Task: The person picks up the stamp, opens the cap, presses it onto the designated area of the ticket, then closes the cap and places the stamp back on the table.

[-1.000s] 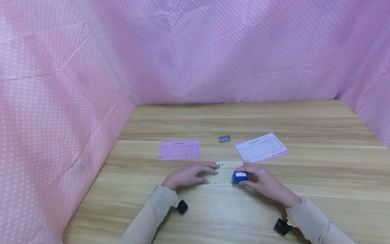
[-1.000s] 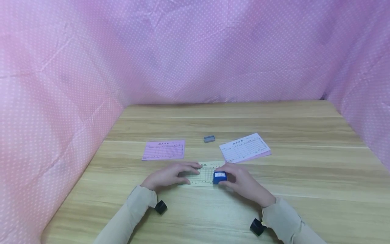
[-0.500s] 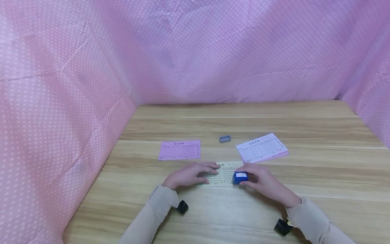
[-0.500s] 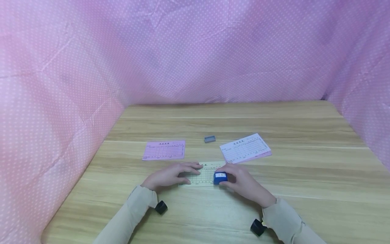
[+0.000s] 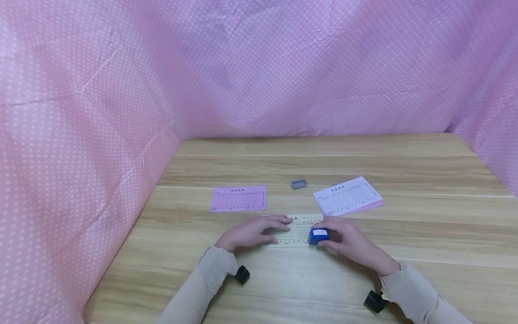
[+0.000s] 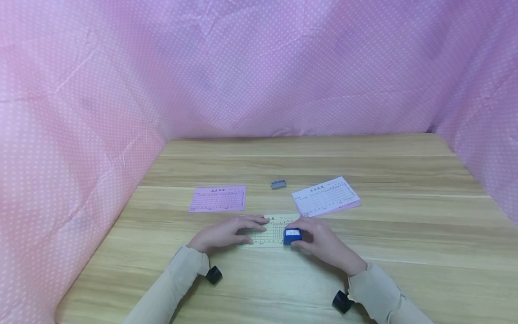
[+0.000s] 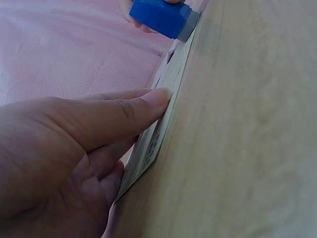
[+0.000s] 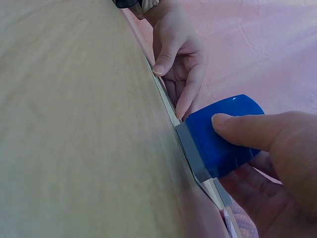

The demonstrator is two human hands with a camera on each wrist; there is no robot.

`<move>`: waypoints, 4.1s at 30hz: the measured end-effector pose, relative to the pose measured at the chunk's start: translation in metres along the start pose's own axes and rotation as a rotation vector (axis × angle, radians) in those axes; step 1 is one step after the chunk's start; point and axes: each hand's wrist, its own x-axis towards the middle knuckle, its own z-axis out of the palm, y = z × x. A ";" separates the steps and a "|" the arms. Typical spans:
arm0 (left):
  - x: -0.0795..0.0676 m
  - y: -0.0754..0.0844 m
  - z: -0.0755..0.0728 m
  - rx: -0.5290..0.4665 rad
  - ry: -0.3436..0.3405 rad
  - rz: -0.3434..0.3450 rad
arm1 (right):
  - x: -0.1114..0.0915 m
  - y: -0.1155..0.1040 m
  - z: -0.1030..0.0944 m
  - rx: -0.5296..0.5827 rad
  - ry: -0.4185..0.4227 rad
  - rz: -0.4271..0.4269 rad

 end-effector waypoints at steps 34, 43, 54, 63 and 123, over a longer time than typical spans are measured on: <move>0.002 -0.003 0.000 -0.022 -0.003 -0.007 | 0.001 -0.001 -0.001 0.004 -0.041 0.035; 0.002 -0.004 0.001 -0.027 0.000 -0.016 | 0.002 -0.001 -0.002 -0.006 -0.058 0.049; 0.002 -0.002 0.001 -0.017 0.023 -0.008 | 0.001 -0.001 -0.002 -0.015 -0.061 0.053; -0.002 -0.007 -0.003 -0.021 0.046 -0.011 | 0.002 0.000 -0.002 -0.019 -0.067 0.068; -0.007 -0.017 -0.001 0.002 0.042 0.038 | 0.006 -0.002 -0.002 -0.029 -0.119 0.121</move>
